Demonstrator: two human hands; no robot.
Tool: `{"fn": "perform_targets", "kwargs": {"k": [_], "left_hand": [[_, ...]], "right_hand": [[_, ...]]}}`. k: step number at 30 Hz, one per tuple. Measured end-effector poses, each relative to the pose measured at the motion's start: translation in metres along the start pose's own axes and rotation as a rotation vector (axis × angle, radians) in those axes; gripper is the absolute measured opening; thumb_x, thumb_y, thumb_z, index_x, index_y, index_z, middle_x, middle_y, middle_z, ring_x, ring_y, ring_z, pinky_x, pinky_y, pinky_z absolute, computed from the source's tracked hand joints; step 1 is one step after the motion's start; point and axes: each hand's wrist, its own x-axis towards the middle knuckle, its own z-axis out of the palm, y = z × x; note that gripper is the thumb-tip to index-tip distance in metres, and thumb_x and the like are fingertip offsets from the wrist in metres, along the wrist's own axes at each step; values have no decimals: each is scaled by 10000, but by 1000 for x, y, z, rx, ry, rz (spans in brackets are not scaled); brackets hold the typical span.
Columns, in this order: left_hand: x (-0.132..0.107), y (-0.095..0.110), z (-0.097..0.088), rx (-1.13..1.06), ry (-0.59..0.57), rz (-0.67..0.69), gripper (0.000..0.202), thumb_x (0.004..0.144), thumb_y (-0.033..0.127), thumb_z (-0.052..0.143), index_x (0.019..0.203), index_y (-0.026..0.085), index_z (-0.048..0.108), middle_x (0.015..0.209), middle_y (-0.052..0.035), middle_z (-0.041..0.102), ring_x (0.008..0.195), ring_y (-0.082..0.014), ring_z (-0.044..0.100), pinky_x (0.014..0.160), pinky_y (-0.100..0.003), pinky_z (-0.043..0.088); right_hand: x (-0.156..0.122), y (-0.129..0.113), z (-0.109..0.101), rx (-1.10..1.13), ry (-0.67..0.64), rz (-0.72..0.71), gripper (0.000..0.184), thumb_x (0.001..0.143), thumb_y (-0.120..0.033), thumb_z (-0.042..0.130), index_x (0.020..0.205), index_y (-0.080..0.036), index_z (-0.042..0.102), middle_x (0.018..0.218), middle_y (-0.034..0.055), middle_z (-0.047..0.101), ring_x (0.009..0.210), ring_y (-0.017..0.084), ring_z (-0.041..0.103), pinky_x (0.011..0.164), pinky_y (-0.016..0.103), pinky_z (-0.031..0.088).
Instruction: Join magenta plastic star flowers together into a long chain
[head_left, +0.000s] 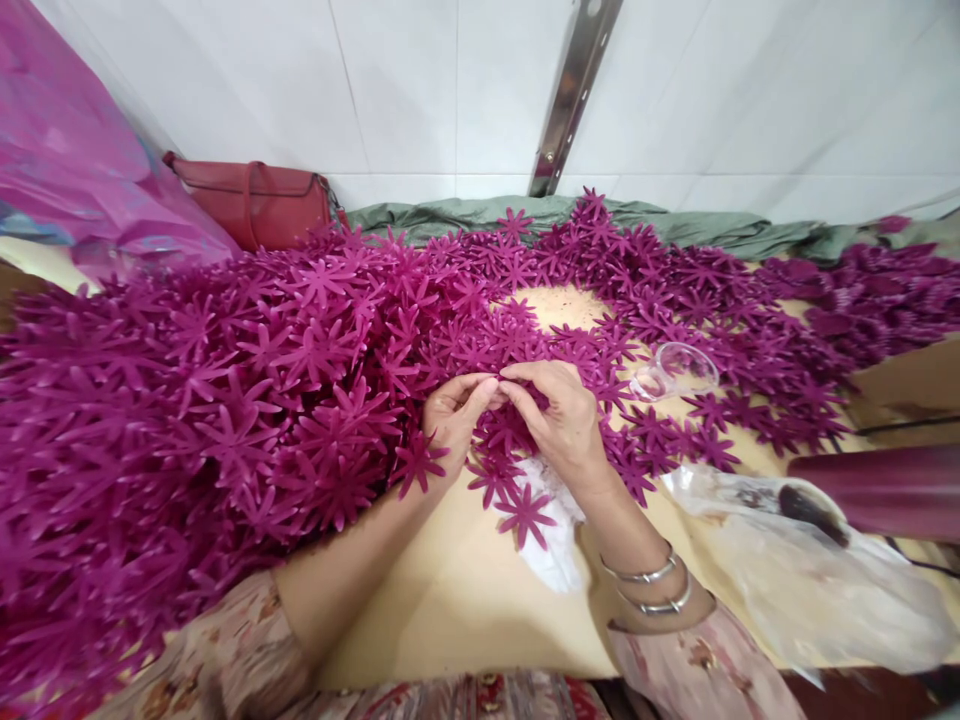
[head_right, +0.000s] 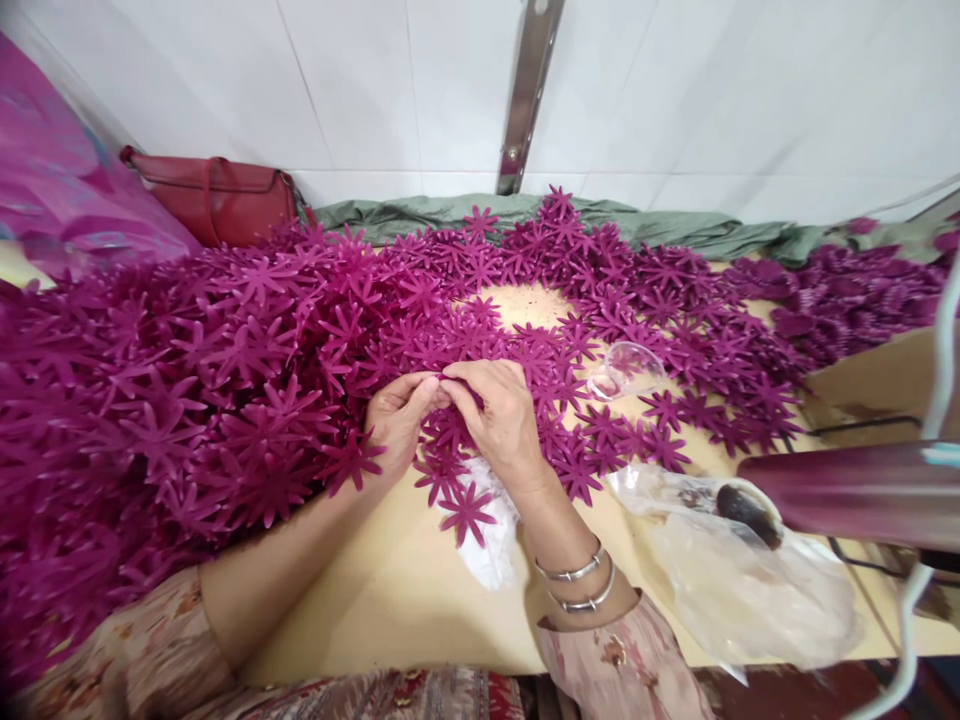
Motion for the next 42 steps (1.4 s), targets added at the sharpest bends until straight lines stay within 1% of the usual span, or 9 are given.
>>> {"fn": "perform_targets", "kwargs": {"k": [10, 14, 18, 21, 28, 32, 36, 40, 42], "left_hand": [[1, 2, 2, -26, 2, -9, 372, 708, 486, 888, 835, 168, 743, 761, -30, 782, 692, -142, 737, 770, -291, 598], [2, 0, -1, -31, 9, 19, 338, 757, 472, 859, 838, 180, 709, 776, -13, 767, 719, -128, 725, 786, -279, 583], [2, -1, -1, -48, 19, 39, 329, 755, 456, 864, 844, 192, 687, 782, 12, 750, 752, -123, 729, 800, -268, 577], [1, -1, -1, -57, 17, 30, 348, 749, 468, 865, 855, 193, 679, 800, 8, 751, 794, -137, 748, 846, -289, 583], [0, -1, 1, -97, 15, 35, 381, 730, 490, 872, 849, 191, 667, 873, 11, 729, 848, -138, 734, 907, -325, 585], [3, 0, -1, -122, 90, 35, 382, 723, 466, 871, 819, 192, 623, 851, 35, 688, 840, -117, 692, 891, -312, 577], [3, 0, -1, -117, 123, -4, 381, 718, 426, 858, 771, 187, 565, 815, 32, 681, 768, -107, 669, 782, -265, 559], [2, 3, -1, -151, 156, -13, 341, 722, 376, 823, 798, 200, 542, 767, 50, 635, 693, -100, 644, 716, -255, 551], [1, 5, 0, -178, 175, -18, 312, 750, 373, 784, 851, 213, 536, 830, 36, 655, 733, -120, 669, 737, -280, 565]], "right_hand": [[-1, -1, 2, -2, 42, -26, 125, 986, -236, 635, 1058, -266, 733, 1015, 34, 810, 901, 212, 730, 929, 423, 525], [-2, -6, 4, 66, 54, 119, 112, 983, -256, 622, 1025, -266, 726, 993, 42, 791, 926, 217, 714, 931, 416, 531], [-2, 3, 8, 362, 220, 383, 105, 969, -314, 634, 999, -223, 677, 1025, 60, 745, 963, 201, 691, 904, 359, 538], [-3, 13, 14, 499, 327, 498, 145, 949, -351, 653, 935, -211, 620, 870, 16, 672, 802, 162, 630, 786, 303, 518], [-1, 19, 21, 939, 517, 677, 220, 825, -330, 785, 846, -223, 594, 799, -47, 606, 715, 109, 578, 722, 255, 483], [4, 30, 10, 979, 692, 661, 278, 730, -289, 855, 797, -233, 592, 759, -75, 614, 690, 93, 586, 688, 230, 490], [6, 28, 7, 1046, 612, 686, 251, 763, -311, 850, 810, -241, 614, 753, -81, 626, 665, 80, 586, 674, 220, 499], [8, 18, 5, 1204, 486, 826, 311, 879, -556, 702, 912, -251, 655, 948, 2, 742, 909, 160, 711, 785, 307, 568], [8, 17, 3, 1231, 422, 885, 350, 852, -580, 724, 944, -248, 664, 1015, 28, 758, 1000, 189, 720, 826, 330, 581]]}}
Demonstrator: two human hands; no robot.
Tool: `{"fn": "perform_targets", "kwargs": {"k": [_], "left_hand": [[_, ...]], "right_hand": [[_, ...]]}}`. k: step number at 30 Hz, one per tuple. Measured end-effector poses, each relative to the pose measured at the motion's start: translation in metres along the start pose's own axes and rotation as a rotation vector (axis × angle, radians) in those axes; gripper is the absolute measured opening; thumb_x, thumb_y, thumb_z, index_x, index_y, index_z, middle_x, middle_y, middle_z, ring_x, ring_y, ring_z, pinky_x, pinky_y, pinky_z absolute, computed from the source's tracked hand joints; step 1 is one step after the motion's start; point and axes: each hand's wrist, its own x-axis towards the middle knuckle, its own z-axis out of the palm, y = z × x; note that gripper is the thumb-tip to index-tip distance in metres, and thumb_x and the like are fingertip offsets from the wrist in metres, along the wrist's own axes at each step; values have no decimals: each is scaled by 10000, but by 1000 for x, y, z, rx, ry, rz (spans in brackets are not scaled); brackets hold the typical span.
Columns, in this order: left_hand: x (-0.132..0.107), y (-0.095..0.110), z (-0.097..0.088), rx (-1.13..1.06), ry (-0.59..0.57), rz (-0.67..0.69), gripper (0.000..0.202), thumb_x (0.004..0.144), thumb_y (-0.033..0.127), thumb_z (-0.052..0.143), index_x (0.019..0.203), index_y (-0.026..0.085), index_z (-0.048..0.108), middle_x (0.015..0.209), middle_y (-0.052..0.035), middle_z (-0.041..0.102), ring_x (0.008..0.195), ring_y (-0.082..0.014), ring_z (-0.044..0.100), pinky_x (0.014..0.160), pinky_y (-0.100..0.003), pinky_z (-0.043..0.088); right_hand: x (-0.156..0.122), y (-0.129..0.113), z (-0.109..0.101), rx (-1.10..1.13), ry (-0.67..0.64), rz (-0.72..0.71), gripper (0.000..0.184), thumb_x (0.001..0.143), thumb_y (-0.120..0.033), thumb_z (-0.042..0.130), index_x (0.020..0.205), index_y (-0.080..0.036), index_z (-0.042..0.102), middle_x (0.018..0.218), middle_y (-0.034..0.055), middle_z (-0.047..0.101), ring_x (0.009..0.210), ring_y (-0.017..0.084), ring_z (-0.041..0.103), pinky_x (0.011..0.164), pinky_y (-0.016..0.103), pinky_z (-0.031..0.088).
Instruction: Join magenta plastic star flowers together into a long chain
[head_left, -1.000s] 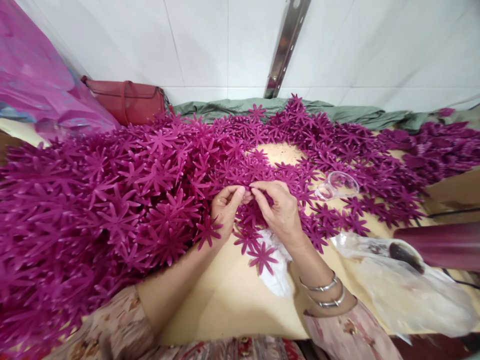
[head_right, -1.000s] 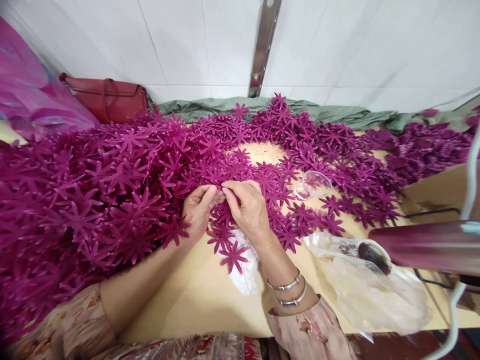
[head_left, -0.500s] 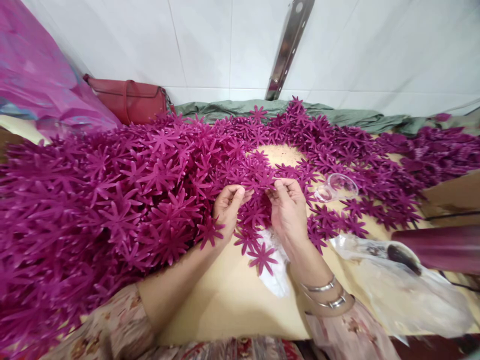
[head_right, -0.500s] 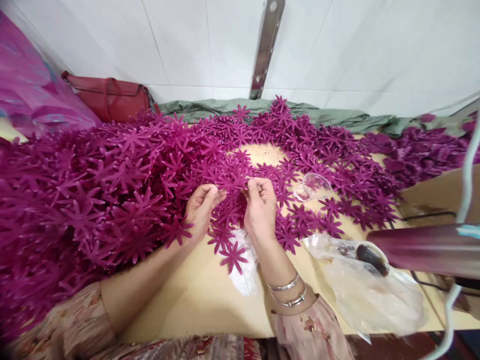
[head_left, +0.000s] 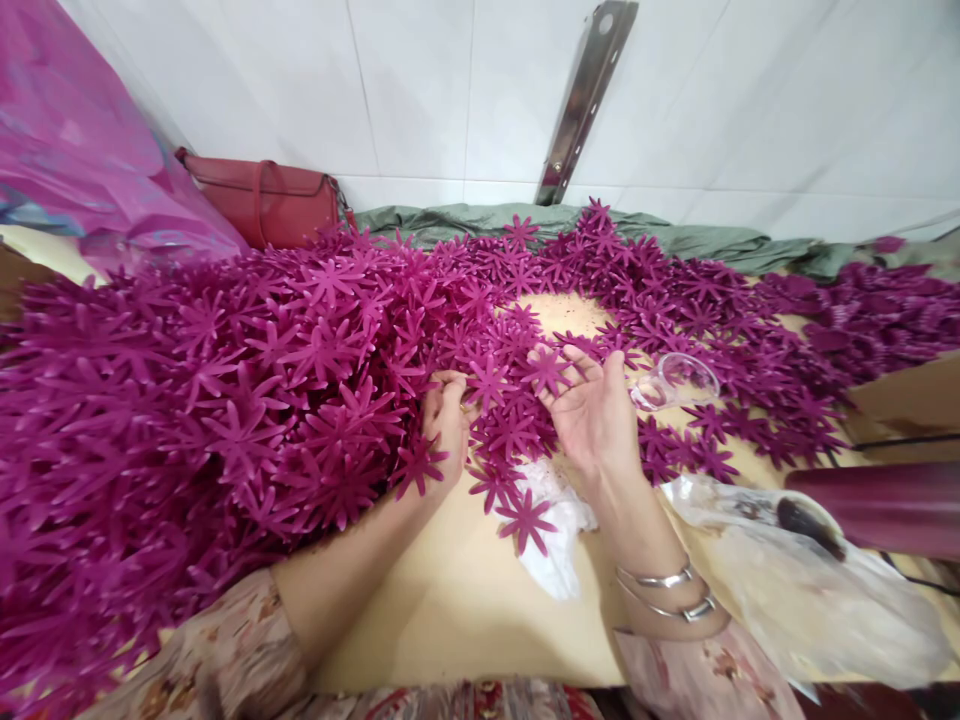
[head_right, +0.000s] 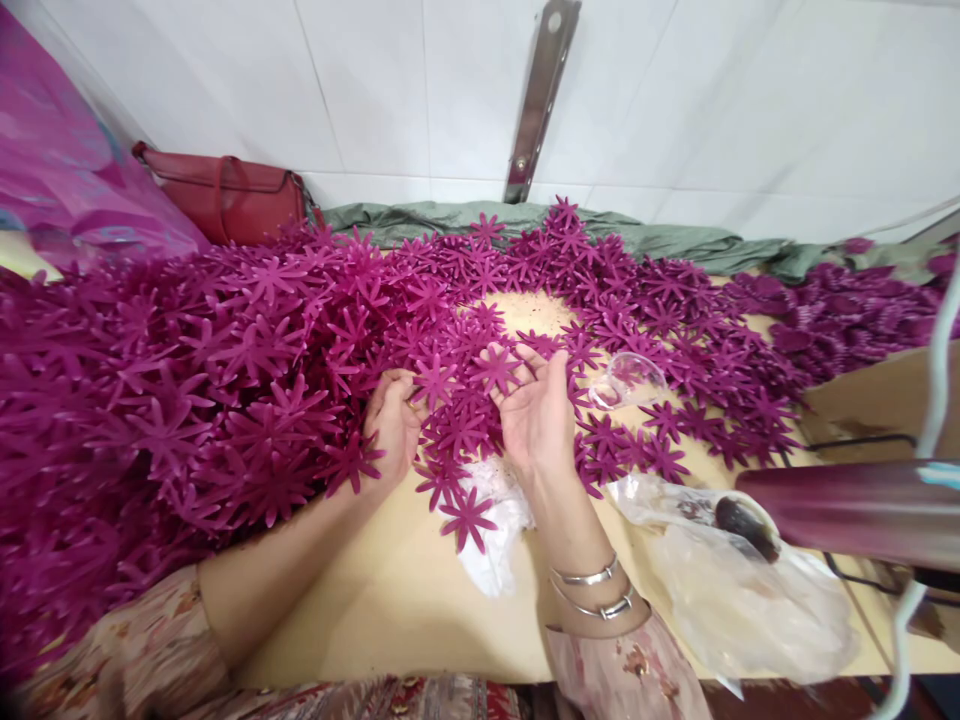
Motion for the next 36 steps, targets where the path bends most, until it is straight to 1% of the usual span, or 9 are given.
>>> {"fn": "perform_targets", "kwargs": {"k": [3, 5, 9, 13, 21, 24, 28, 31, 36], "left_hand": [[-1, 2, 3, -23, -33, -16, 294, 831, 423, 711, 977, 245, 530, 988, -6, 699, 881, -175, 720, 826, -347, 584], [-2, 2, 4, -15, -83, -36, 319, 869, 432, 695, 1092, 285, 519, 1086, -14, 701, 958, -188, 725, 867, -370, 583], [-2, -5, -1, 106, -221, 30, 476, 783, 281, 823, 1188, 315, 575, 1229, -14, 675, 1054, -185, 712, 936, -352, 568], [-1, -12, -6, 272, -311, 101, 179, 848, 318, 771, 983, 202, 749, 1138, -67, 749, 1054, -191, 713, 1000, -334, 546], [-3, -9, -2, 261, -241, 88, 285, 814, 414, 817, 1014, 212, 796, 1116, -66, 773, 1050, -208, 721, 1021, -380, 557], [-2, -8, -1, 298, -222, 113, 295, 800, 408, 826, 1019, 212, 801, 1118, -63, 770, 1066, -210, 707, 1048, -380, 529], [0, -9, -3, 334, -189, 163, 238, 769, 387, 844, 912, 203, 797, 973, -37, 763, 936, -178, 696, 921, -319, 544], [1, -11, -5, 352, -171, 190, 210, 760, 378, 844, 832, 193, 775, 878, -15, 732, 844, -151, 663, 827, -279, 523], [2, -11, -4, 310, -125, 143, 215, 775, 378, 812, 792, 185, 719, 762, 22, 675, 707, -112, 585, 727, -246, 477]], "right_hand": [[1, 1, -3, -82, 3, 12, 403, 676, -284, 908, 987, -267, 653, 974, -30, 752, 931, 144, 715, 835, 282, 576], [2, 5, -4, -151, -6, -47, 499, 617, -173, 912, 1023, -272, 640, 918, -55, 740, 867, 120, 705, 836, 262, 570], [1, 10, -4, -259, -35, -203, 426, 705, -253, 872, 1055, -260, 629, 877, -45, 728, 840, 123, 697, 850, 279, 567], [-2, 8, -1, -342, -31, -251, 350, 724, -302, 863, 979, -244, 631, 751, -63, 681, 718, 112, 652, 770, 259, 549], [-7, 5, 1, -478, -57, -245, 320, 746, -344, 860, 878, -254, 583, 638, -95, 530, 561, 98, 513, 591, 233, 473], [-10, 8, 2, -507, -105, -234, 299, 758, -331, 854, 881, -252, 592, 660, -89, 535, 588, 98, 543, 593, 225, 474], [-14, 12, 4, -565, -183, -183, 283, 775, -338, 842, 902, -248, 606, 645, -90, 541, 579, 110, 595, 590, 236, 484], [-16, 13, 5, -630, -213, -195, 259, 789, -336, 834, 879, -238, 612, 635, -86, 536, 555, 96, 537, 549, 224, 420], [-11, 13, 1, -550, -267, -170, 191, 845, -360, 795, 927, -237, 674, 680, -61, 602, 607, 103, 541, 597, 233, 431]]}}
